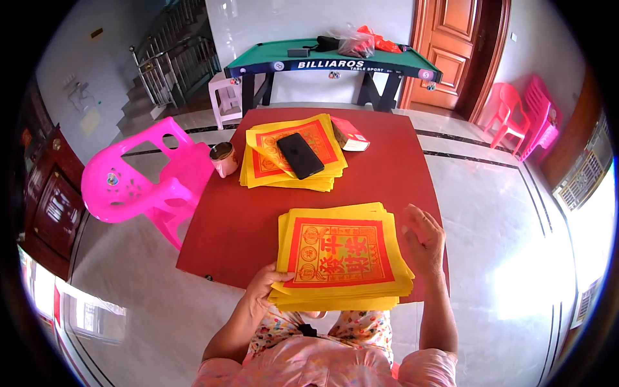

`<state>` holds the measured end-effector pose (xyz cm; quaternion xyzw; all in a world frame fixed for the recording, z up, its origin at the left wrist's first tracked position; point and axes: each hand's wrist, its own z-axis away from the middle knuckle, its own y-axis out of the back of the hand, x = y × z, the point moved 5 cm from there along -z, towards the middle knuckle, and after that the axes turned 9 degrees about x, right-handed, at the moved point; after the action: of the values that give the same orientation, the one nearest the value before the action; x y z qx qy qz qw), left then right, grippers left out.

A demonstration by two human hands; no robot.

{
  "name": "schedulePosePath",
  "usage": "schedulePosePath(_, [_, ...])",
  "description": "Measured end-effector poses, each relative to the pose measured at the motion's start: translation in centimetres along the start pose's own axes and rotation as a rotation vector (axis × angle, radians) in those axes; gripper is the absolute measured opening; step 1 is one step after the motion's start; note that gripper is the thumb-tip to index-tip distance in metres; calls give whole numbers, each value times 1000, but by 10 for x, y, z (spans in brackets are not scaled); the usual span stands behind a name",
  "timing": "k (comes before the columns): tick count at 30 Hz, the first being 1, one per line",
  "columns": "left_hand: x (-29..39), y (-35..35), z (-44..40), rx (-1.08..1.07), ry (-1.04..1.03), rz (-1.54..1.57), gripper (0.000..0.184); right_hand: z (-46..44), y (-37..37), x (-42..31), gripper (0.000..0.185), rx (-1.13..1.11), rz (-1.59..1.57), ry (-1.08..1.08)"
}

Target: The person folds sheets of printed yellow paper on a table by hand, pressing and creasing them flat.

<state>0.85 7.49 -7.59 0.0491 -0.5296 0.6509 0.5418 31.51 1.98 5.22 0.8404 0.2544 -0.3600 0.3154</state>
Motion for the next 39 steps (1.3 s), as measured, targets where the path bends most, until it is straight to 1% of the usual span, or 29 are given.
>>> schedulePosePath(1, [1, 0, 1, 11, 4, -9, 37, 0, -2, 1, 39, 20, -41, -44])
schedulePosePath(2, [1, -1, 2, 21, 11, -20, 37, -2, -6, -3, 39, 19, -41, -43])
schedulePosePath(4, [3, -4, 5, 13, 2, -36, 37, -7, -20, -9, 34, -33, -248, -232])
schedulePosePath(5, [4, -6, 4, 4, -8, -51, 36, -8, -25, -15, 34, -30, -245, -228])
schedulePosePath(7, [2, -6, 4, -8, -18, -28, 36, -10, -40, -39, 29, -124, -291, -1])
schedulePosePath(8, [0, -5, 4, -13, -27, -6, 36, -8, -45, -54, 27, -142, -251, 106])
schedulePosePath(9, [-1, -3, 4, -14, -32, 1, 36, -5, -47, -75, 27, -187, -170, 275])
schedulePosePath(12, [-2, 5, 0, 4, -7, 35, 37, 24, -62, -107, 27, -255, -169, 455])
schedulePosePath(13, [-3, 8, -2, 23, 44, 68, 37, 34, -64, -115, 26, -277, -163, 519])
schedulePosePath(14, [-4, 11, -5, 43, 95, 102, 37, 44, -67, -118, 28, -290, -221, 637])
schedulePosePath(15, [-5, 15, -8, 43, 84, 110, 37, 55, -70, -119, 30, -303, -281, 756])
schedulePosePath(17, [-12, 16, -14, -39, 158, 274, 37, 74, -67, -128, 29, -338, -385, 917])
schedulePosePath(18, [-12, 15, -14, -42, 151, 280, 37, 82, -68, -129, 29, -344, -386, 924])
schedulePosePath(20, [-9, 12, -15, -42, 169, 430, 33, 99, -68, -132, 19, -388, -439, 1006])
schedulePosePath(21, [-9, 16, -16, -44, 168, 434, 33, 102, -71, -124, 19, -392, -437, 1008])
schedulePosePath(24, [-11, 24, -16, -107, 226, 507, 31, 95, -103, -60, 8, -633, -145, 909])
schedulePosePath(26, [-11, 20, -18, -216, 240, 508, 31, 78, -120, -11, 13, -626, 61, 554])
schedulePosePath(27, [-12, 20, -17, -216, 238, 508, 31, 67, -121, -2, 20, -538, 99, 591])
schedulePosePath(28, [-13, 19, -15, -245, 216, 541, 32, 63, -117, 17, 23, -511, 238, 521])
schedulePosePath(29, [-11, 17, -14, -277, 190, 573, 33, 50, -115, 9, 33, -547, 296, 481])
schedulePosePath(30, [-10, 15, -13, -277, 189, 571, 33, 42, -114, 11, 34, -509, 337, 457])
schedulePosePath(32, [-3, 5, -6, -421, 131, 586, 38, 18, -115, 10, 38, -377, 374, 407])
schedulePosePath(33, [-4, -2, -2, -422, 135, 580, 38, 4, -120, 11, 40, -299, 375, 373])
schedulePosePath(35, [-3, -4, -2, -195, 29, 511, 42, -23, -131, 15, 43, -131, 367, 303])
schedulePosePath(39, [-11, 13, -2, -143, 6, 375, 42, -71, -178, 31, 51, 134, 296, 202])
